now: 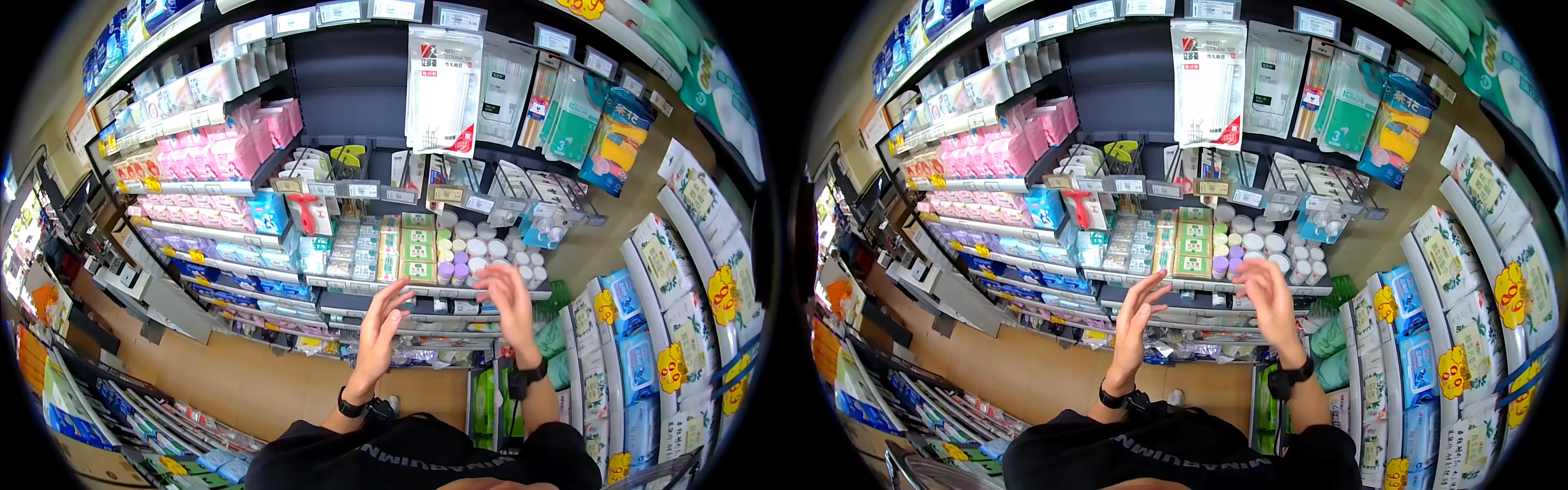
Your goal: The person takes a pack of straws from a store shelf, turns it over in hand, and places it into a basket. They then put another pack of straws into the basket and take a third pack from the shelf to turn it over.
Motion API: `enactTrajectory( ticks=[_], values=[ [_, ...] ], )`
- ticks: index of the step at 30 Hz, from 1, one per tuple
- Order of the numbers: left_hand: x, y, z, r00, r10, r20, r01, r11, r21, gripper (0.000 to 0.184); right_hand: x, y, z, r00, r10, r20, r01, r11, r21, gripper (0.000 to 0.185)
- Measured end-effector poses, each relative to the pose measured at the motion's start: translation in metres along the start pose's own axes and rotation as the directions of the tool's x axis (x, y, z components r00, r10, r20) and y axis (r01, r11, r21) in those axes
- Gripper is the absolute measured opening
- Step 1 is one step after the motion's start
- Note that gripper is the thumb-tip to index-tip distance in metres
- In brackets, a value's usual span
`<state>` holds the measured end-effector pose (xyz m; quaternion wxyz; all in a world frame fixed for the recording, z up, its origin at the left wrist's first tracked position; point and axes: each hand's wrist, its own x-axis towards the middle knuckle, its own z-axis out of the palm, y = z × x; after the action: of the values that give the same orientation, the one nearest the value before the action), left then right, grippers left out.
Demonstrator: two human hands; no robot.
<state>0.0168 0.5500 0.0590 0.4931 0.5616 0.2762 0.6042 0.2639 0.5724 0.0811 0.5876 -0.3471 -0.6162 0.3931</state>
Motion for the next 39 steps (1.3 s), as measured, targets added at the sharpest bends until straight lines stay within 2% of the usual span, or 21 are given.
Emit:
enactTrajectory(
  ticks=[1, 3, 7, 9, 10, 12, 14, 16, 17, 19, 21, 23, 27, 29, 31, 35, 39],
  values=[
    [0.009, 0.004, -0.002, 0.999, 0.035, 0.004, -0.035, 0.999, 0.002, 0.049, 0.021, 0.004, 0.002, 1.000, -0.005, -0.004, 0.005, 1.000, -0.002, 0.035],
    [0.021, 0.006, -0.009, 0.998, 0.049, 0.028, -0.049, 0.999, -0.005, 0.053, 0.063, 0.013, 0.003, 0.991, -0.127, -0.052, 0.125, 0.991, -0.050, 0.035],
    [0.032, 0.002, -0.022, 0.993, 0.054, 0.103, -0.052, 0.998, -0.024, 0.055, 0.140, 0.023, 0.000, 0.970, -0.189, -0.150, 0.165, 0.973, -0.162, 0.041],
    [0.030, -0.002, -0.028, 0.974, 0.010, 0.228, 0.010, 0.996, -0.086, 0.055, 0.171, 0.030, -0.005, 0.927, -0.334, -0.171, 0.164, 0.772, -0.615, 0.046],
    [0.029, 0.002, -0.029, 0.966, -0.024, 0.258, 0.046, 0.996, -0.079, 0.055, 0.187, 0.039, -0.009, 0.927, -0.332, -0.175, 0.160, 0.771, -0.616, 0.046],
    [0.028, 0.004, -0.028, 0.968, -0.037, 0.247, 0.054, 0.997, -0.062, 0.055, 0.213, 0.060, -0.015, 0.946, -0.220, -0.239, 0.062, 0.844, -0.532, 0.058],
    [0.029, 0.003, -0.032, 0.970, -0.051, 0.238, 0.063, 0.997, -0.043, 0.055, 0.234, 0.071, -0.017, 0.932, -0.223, -0.287, 0.043, 0.852, -0.522, 0.062],
    [0.032, 0.000, -0.039, 0.952, -0.051, 0.301, 0.087, 0.990, -0.109, 0.054, 0.246, 0.071, -0.016, 0.920, -0.208, -0.332, 0.035, 0.887, -0.460, 0.068],
    [0.034, 0.000, -0.041, 0.951, -0.049, 0.305, 0.085, 0.991, -0.108, 0.054, 0.250, 0.072, -0.017, 0.918, -0.212, -0.334, 0.037, 0.887, -0.460, 0.068],
    [0.036, 0.002, -0.043, 0.941, -0.053, 0.333, 0.097, 0.989, -0.115, 0.053, 0.258, 0.076, -0.018, 0.956, -0.048, -0.288, -0.014, 0.978, -0.207, 0.066],
    [0.039, 0.004, -0.042, 0.944, -0.054, 0.327, 0.099, 0.988, -0.120, 0.053, 0.257, 0.073, -0.018, 0.964, -0.012, -0.267, -0.031, 0.987, -0.156, 0.062],
    [0.042, 0.005, -0.043, 0.940, -0.063, 0.334, 0.104, 0.989, -0.107, 0.052, 0.253, 0.061, -0.014, 0.968, 0.093, -0.232, -0.108, 0.993, -0.053, 0.051],
    [0.046, 0.003, -0.047, 0.928, -0.066, 0.366, 0.111, 0.988, -0.104, 0.050, 0.253, 0.058, -0.013, 0.975, 0.116, -0.191, -0.117, 0.993, 0.009, 0.045],
    [0.047, 0.000, -0.047, 0.929, -0.059, 0.364, 0.105, 0.989, -0.108, 0.049, 0.251, 0.058, -0.015, 0.988, 0.093, -0.119, -0.091, 0.996, 0.026, 0.022],
    [0.047, -0.002, -0.047, 0.935, -0.096, 0.343, 0.128, 0.989, -0.071, 0.056, 0.245, 0.052, -0.013, 0.991, 0.088, -0.098, -0.088, 0.996, 0.001, 0.016],
    [0.049, -0.006, -0.052, 0.919, -0.095, 0.382, 0.151, 0.981, -0.121, 0.049, 0.233, 0.039, -0.008, 0.992, 0.086, -0.097, -0.086, 0.996, 0.004, 0.018],
    [0.049, -0.006, -0.055, 0.897, -0.093, 0.433, 0.179, 0.971, -0.161, 0.050, 0.223, 0.032, -0.003, 0.991, 0.058, -0.117, -0.046, 0.994, 0.103, 0.021]
  ],
)
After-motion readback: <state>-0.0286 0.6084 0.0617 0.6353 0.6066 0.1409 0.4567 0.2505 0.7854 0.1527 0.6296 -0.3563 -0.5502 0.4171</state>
